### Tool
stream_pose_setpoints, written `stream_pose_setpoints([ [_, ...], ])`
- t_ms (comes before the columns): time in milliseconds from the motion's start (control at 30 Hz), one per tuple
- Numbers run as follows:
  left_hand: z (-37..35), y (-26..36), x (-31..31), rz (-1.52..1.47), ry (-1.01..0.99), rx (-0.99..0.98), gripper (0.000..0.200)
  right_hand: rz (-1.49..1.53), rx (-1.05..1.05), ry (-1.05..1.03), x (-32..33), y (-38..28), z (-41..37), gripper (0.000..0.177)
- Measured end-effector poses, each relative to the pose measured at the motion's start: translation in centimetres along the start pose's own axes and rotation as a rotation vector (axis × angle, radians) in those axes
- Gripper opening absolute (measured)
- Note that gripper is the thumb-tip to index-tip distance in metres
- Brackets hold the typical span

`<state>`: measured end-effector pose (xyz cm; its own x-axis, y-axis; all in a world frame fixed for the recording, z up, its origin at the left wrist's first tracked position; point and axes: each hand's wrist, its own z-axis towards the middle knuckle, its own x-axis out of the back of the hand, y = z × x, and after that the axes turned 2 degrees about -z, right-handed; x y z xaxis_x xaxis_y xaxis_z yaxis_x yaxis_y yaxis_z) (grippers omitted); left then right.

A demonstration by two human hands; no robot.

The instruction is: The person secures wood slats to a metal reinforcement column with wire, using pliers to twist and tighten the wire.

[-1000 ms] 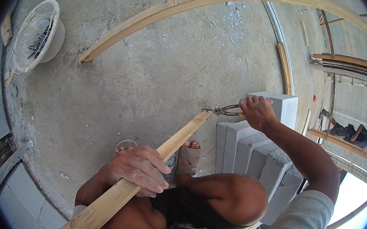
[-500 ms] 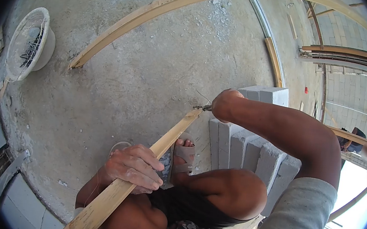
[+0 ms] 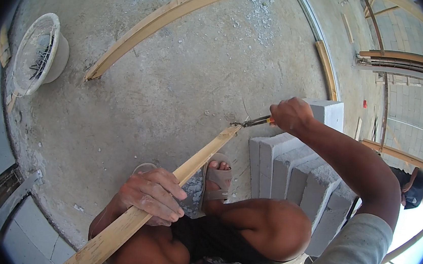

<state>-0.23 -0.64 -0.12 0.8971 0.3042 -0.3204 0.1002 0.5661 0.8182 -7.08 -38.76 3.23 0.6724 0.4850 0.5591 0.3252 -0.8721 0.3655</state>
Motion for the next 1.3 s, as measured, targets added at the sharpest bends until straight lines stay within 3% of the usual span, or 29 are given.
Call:
stream_pose_setpoints([
  [67,-0.1,0.0,0.0,-0.005,0.015,0.007,0.023,0.31,-0.161,-0.429,2.7,0.3,0.0,0.043],
  [133,-0.1,0.2,0.0,0.0,0.011,0.018,0.023,0.378,-0.168,-0.543,2.0,1.3,1.2,0.053],
  [200,-0.1,0.3,-0.1,0.002,0.011,0.028,0.023,0.795,-0.27,-1.038,0.8,2.2,2.4,0.056],
  [233,-0.1,0.3,-0.1,-0.001,0.011,0.028,0.023,0.876,-0.262,-1.082,0.3,2.4,2.7,0.059],
  [367,-0.2,0.0,0.0,-0.004,0.006,0.005,0.024,0.723,-0.23,-1.098,2.5,1.9,2.3,0.056],
  [433,-0.3,0.1,0.1,-0.003,0.004,0.013,0.024,0.462,-0.205,-0.764,3.6,1.1,1.1,0.052],
  [467,-0.3,0.1,0.1,-0.002,-0.002,0.021,0.024,0.459,-0.209,-0.765,3.3,0.9,0.7,0.052],
  [533,-0.2,0.0,0.1,-0.014,0.001,0.02,0.024,0.063,0.04,-0.332,1.6,0.6,0.1,0.042],
  [567,-0.2,0.1,0.1,-0.021,0.005,0.025,0.024,0.062,0.041,-0.334,0.7,0.7,-0.4,0.042],
  [633,-0.4,0.1,0.2,-0.027,0.002,0.023,0.024,-0.19,0.157,0.128,-1.1,1.0,-1.2,0.027],
  [733,-0.2,0.1,0.2,-0.033,-0.009,0.017,0.025,-0.338,0.158,0.195,-2.2,1.5,-1.1,0.024],
  [867,-0.2,0.0,0.2,-0.026,-0.014,0.015,0.026,-0.132,0.094,0.021,-2.4,2.3,0.5,0.025],
  [933,-0.2,0.0,0.2,-0.031,-0.012,0.018,0.026,0.212,-0.02,-0.426,-1.2,2.3,0.9,0.028],
  [967,-0.2,0.0,0.1,-0.036,-0.009,0.018,0.026,0.215,-0.021,-0.429,-0.7,2.2,0.9,0.028],
  [1033,-0.2,-0.2,0.0,-0.045,-0.003,0.004,0.027,0.362,-0.047,-0.659,0.4,2.0,1.2,0.029],
  [1233,-0.5,-0.2,0.2,-0.039,0.004,0.008,0.028,0.112,-0.035,-0.516,-2.0,0.8,0.3,0.026],
  [1300,-0.5,-0.2,0.2,-0.045,0.003,0.012,0.028,0.166,-0.068,-0.465,-3.3,0.4,-0.4,0.026],
])
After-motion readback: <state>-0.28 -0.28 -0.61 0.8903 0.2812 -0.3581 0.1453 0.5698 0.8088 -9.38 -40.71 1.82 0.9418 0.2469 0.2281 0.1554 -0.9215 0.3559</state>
